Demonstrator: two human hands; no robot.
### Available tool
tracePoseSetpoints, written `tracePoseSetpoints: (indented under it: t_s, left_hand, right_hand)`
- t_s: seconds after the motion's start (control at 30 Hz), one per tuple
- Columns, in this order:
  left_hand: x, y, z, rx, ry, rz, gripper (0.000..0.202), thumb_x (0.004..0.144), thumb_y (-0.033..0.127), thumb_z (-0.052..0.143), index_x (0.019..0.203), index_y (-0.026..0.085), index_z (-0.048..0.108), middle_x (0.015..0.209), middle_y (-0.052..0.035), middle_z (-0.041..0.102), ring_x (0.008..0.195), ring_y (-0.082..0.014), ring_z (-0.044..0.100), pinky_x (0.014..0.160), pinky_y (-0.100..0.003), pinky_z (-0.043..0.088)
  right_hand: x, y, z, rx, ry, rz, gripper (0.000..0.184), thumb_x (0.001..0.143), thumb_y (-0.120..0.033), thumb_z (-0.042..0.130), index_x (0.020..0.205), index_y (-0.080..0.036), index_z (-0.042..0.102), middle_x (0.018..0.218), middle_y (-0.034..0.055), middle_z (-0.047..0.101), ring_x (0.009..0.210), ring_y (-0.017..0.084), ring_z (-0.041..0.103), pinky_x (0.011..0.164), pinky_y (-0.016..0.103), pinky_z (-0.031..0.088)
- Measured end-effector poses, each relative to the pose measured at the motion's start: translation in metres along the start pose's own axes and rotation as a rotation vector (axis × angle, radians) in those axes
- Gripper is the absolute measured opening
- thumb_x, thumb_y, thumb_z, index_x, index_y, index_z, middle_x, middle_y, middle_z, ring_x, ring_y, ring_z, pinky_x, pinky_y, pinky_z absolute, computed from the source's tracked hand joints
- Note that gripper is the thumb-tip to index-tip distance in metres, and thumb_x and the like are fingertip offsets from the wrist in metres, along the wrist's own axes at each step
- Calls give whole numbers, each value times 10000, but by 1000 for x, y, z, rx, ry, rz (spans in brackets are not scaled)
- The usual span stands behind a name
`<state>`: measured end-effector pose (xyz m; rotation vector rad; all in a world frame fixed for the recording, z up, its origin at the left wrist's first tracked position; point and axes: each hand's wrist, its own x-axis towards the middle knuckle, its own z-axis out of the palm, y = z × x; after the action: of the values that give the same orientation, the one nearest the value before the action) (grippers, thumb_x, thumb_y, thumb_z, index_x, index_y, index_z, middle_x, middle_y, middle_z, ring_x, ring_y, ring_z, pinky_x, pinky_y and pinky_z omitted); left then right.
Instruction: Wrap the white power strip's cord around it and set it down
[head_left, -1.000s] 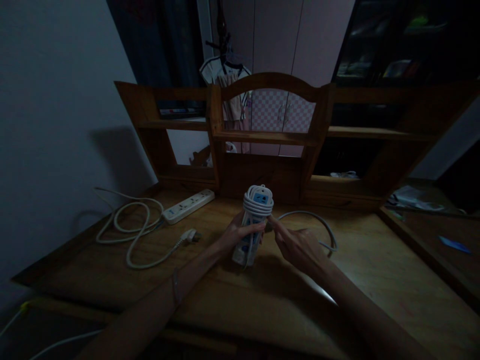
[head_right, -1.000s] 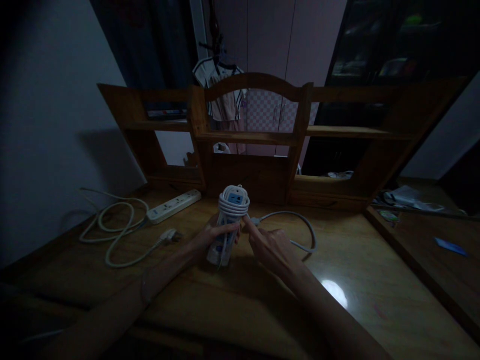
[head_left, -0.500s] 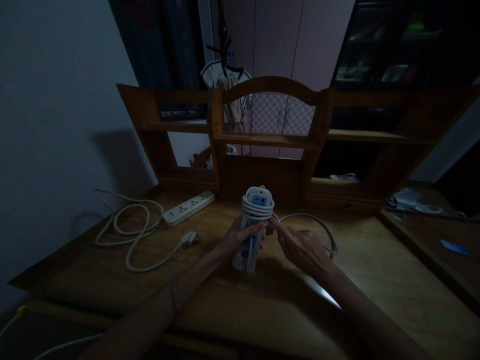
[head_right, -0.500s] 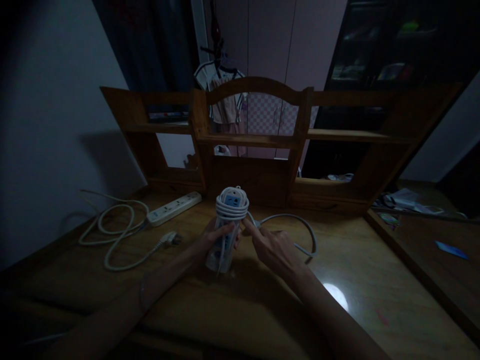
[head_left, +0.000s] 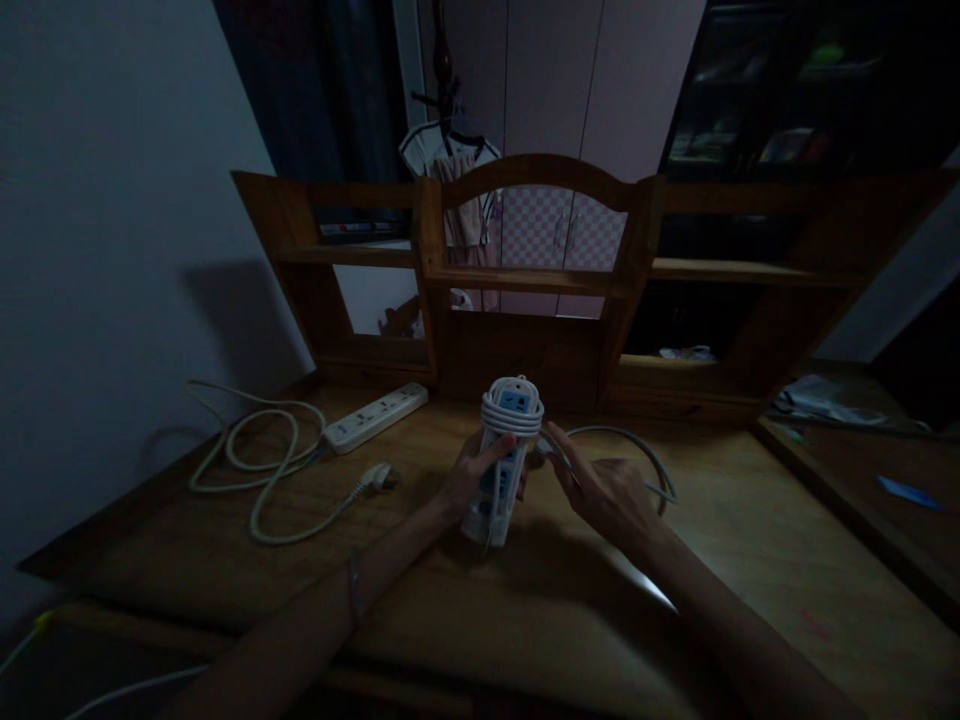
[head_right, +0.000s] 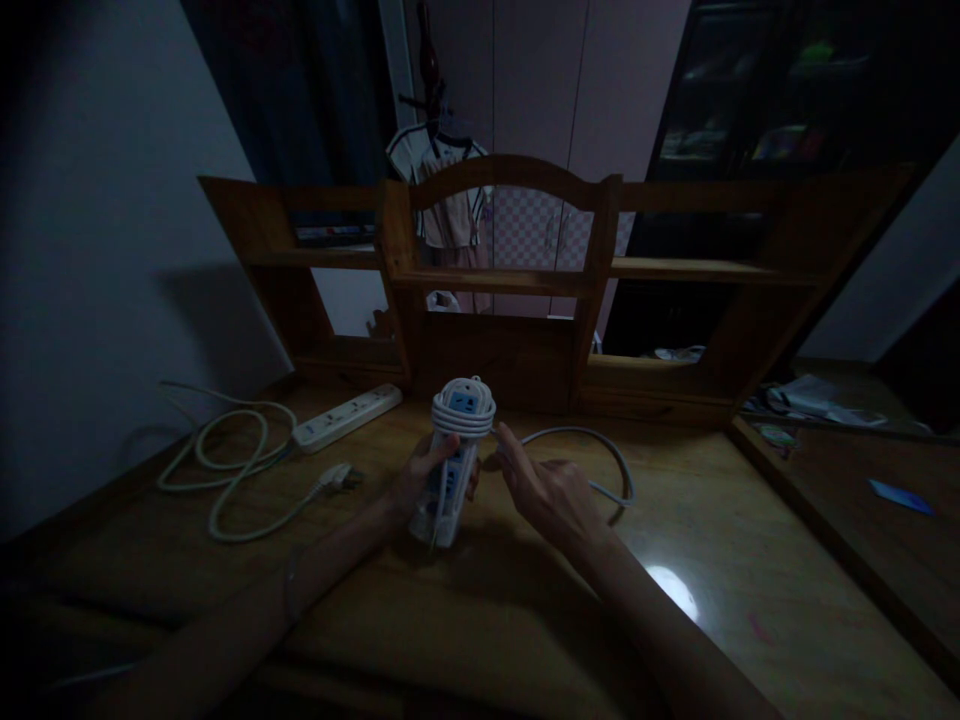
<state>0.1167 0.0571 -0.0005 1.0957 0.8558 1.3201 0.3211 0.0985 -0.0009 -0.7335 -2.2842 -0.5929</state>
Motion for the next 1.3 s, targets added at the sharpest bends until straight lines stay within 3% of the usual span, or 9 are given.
tracePoseSetpoints:
  t_s: [0.2,0.33,0.8,0.87,1.0,1.13,1.2,1.3]
  left_hand:
    - [-1,1,-3,-20,-68,21,344,882,480,549,938,142,578,730,-51,646,554,-163,625,535,-275,510]
    - [-1,2,-3,-18,-70,22,346,877,484,553,921,143,585,725,-46,645,557,-160,622,538,-273,509]
    - [-1,2,5,230,175,116,384,824,541,601,917,169,599,659,-6,629,515,-158,601,483,-256,483]
    - [-1,3,6,327,217,150,380,832,530,600,976,179,605,727,-18,664,562,-167,627,525,-270,503]
    - [-4,11,2,727,318,348,464,791,483,677,1161,219,583,1076,-71,696,957,-245,671,820,-331,523]
    - [-8,19,-7,1061,226,573,701,769,405,720,1380,232,423,1369,-95,548,1201,-267,560,1010,-343,432]
    - [-8,21,-8,1115,181,599,734,791,382,703,1426,240,363,1436,-88,482,1248,-255,524,1038,-329,408]
    - [-6,20,-6,1121,220,513,731,809,418,684,1437,267,341,1411,-85,510,1227,-265,543,996,-343,439]
  right_hand:
    - [1,-1,-2,36,95,-36,343,971,-222,493,1287,-107,562,534,-22,614,402,105,502,473,266,310]
    - [2,1,-3,39,80,-29,324,959,-218,508,1260,-119,579,566,-13,643,404,86,499,483,256,297]
    - [-1,5,1,103,-80,-66,444,936,-102,466,1379,-135,448,859,53,718,643,126,642,588,238,421]
    - [-1,6,2,110,-85,-74,418,941,-107,465,1359,-129,463,876,58,719,641,122,641,587,236,421]
    - [0,6,4,149,-94,-66,392,943,-102,453,1334,-112,473,900,76,718,686,120,648,604,221,429]
    - [0,4,4,191,-104,-58,393,948,-102,434,1340,-107,458,883,78,713,686,124,642,607,222,431]
    - [0,3,5,208,-110,-39,379,949,-113,433,1327,-102,465,871,78,710,683,128,644,602,222,433]
    - [1,2,5,231,-148,-20,351,938,-107,436,1285,-111,493,914,86,709,697,135,653,590,221,434]
